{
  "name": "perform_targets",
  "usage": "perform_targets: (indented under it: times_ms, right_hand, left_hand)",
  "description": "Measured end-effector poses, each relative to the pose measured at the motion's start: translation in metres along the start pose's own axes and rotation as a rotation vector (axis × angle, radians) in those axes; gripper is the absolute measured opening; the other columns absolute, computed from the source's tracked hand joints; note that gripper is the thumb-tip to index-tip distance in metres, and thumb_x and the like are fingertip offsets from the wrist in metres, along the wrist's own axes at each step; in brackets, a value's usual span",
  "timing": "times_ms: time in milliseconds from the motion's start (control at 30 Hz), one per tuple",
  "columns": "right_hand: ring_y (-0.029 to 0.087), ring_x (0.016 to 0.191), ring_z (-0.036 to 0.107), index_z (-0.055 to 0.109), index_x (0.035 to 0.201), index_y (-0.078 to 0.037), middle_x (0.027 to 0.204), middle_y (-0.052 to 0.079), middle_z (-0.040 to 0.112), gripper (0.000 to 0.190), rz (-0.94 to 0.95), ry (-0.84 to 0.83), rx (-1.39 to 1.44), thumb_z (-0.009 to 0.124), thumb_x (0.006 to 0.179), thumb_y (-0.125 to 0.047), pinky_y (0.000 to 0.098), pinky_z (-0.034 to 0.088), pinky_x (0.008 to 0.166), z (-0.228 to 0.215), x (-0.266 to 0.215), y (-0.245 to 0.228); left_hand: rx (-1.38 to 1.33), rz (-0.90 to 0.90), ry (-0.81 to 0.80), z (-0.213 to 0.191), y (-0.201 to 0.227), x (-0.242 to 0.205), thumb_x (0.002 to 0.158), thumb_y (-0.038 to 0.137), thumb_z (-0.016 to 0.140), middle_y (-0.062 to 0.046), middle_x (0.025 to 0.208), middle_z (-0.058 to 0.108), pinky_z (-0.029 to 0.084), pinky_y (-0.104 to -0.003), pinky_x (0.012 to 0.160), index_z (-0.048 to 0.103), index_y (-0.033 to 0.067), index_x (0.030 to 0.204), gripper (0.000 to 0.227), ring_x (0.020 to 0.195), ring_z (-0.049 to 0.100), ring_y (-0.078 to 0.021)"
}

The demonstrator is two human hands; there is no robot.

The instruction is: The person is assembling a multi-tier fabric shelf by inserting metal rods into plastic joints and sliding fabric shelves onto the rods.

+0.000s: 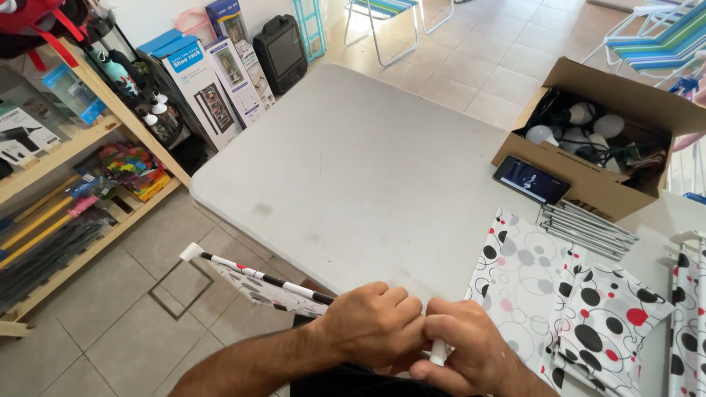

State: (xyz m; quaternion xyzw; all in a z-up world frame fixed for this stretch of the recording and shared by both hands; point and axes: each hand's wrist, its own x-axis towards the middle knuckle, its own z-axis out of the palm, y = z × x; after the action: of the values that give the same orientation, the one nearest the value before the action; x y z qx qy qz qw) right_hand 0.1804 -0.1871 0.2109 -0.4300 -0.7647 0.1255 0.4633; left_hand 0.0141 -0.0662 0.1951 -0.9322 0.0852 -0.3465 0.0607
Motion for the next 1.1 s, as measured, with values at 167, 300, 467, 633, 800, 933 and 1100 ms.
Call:
perform_targets:
  times_ms: [167,300,467,633,800,933,1100]
  right_hand:
    - [0.017,0.047,0.039,0.053,0.078,-0.012,0.066,0.001,0.044,0.027,0.041,-0.082,0.055,0.061,0.093,-0.033,0.0332,0.033,0.042,0.000,-0.005,0.005]
    - [0.018,0.048,0.036,0.046,0.078,-0.011,0.067,0.002,0.045,0.026,0.000,-0.051,0.119,0.062,0.092,-0.026,0.0337,0.031,0.041,0.005,-0.013,0.020]
    - [0.017,0.047,0.032,0.045,0.078,-0.010,0.063,0.001,0.040,0.029,-0.025,0.010,0.161,0.065,0.092,-0.027,0.0325,0.028,0.041,0.010,-0.019,0.028]
    - [0.016,0.046,0.039,0.046,0.078,-0.012,0.063,0.000,0.046,0.029,-0.023,-0.017,0.144,0.068,0.090,-0.026,0.0312,0.032,0.040,0.007,-0.014,0.025]
    - [0.017,0.046,0.040,0.044,0.077,-0.012,0.063,0.000,0.045,0.033,-0.030,-0.055,0.121,0.068,0.092,-0.029,0.0320,0.032,0.040,0.003,-0.011,0.021]
    - [0.017,0.046,0.038,0.046,0.078,-0.012,0.063,0.000,0.044,0.031,-0.063,-0.050,0.117,0.068,0.092,-0.030,0.0326,0.031,0.040,0.005,-0.015,0.025]
    - [0.017,0.047,0.041,0.061,0.086,-0.010,0.065,0.001,0.047,0.027,-0.131,0.046,0.066,0.071,0.094,-0.034,0.0320,0.036,0.044,0.010,-0.018,0.027]
  left_hand:
    - [-0.078,0.038,-0.068,0.013,0.005,-0.002,0.098,0.022,0.047,-0.006,0.070,0.050,0.030,-0.038,0.050,0.051,0.0125,0.073,0.028,0.056,0.044,-0.0230]
    - [-0.043,0.050,-0.091,0.023,0.006,-0.005,0.091,0.008,0.048,-0.004,0.068,0.048,0.028,-0.036,0.048,0.050,0.0141,0.072,0.020,0.055,0.041,-0.0195]
    - [-0.120,0.041,-0.124,0.024,0.006,-0.005,0.091,0.011,0.050,-0.005,0.068,0.049,0.032,-0.037,0.047,0.051,0.0130,0.073,0.018,0.053,0.044,-0.0211]
    - [-0.127,0.045,-0.128,0.023,0.005,-0.005,0.092,0.011,0.050,-0.005,0.068,0.050,0.031,-0.037,0.047,0.051,0.0125,0.073,0.019,0.053,0.043,-0.0209]
    - [-0.149,0.037,-0.130,0.021,0.007,-0.005,0.093,0.011,0.049,-0.005,0.068,0.049,0.031,-0.037,0.046,0.052,0.0116,0.074,0.019,0.052,0.043,-0.0210]
    - [-0.159,0.045,-0.146,0.018,0.006,-0.003,0.094,0.014,0.051,-0.006,0.069,0.054,0.035,-0.038,0.048,0.056,0.0118,0.076,0.019,0.053,0.047,-0.0224]
    - [-0.144,0.024,-0.146,0.004,0.001,0.005,0.106,0.033,0.046,-0.005,0.067,0.053,0.036,-0.039,0.048,0.052,0.0132,0.074,0.038,0.053,0.049,-0.0244]
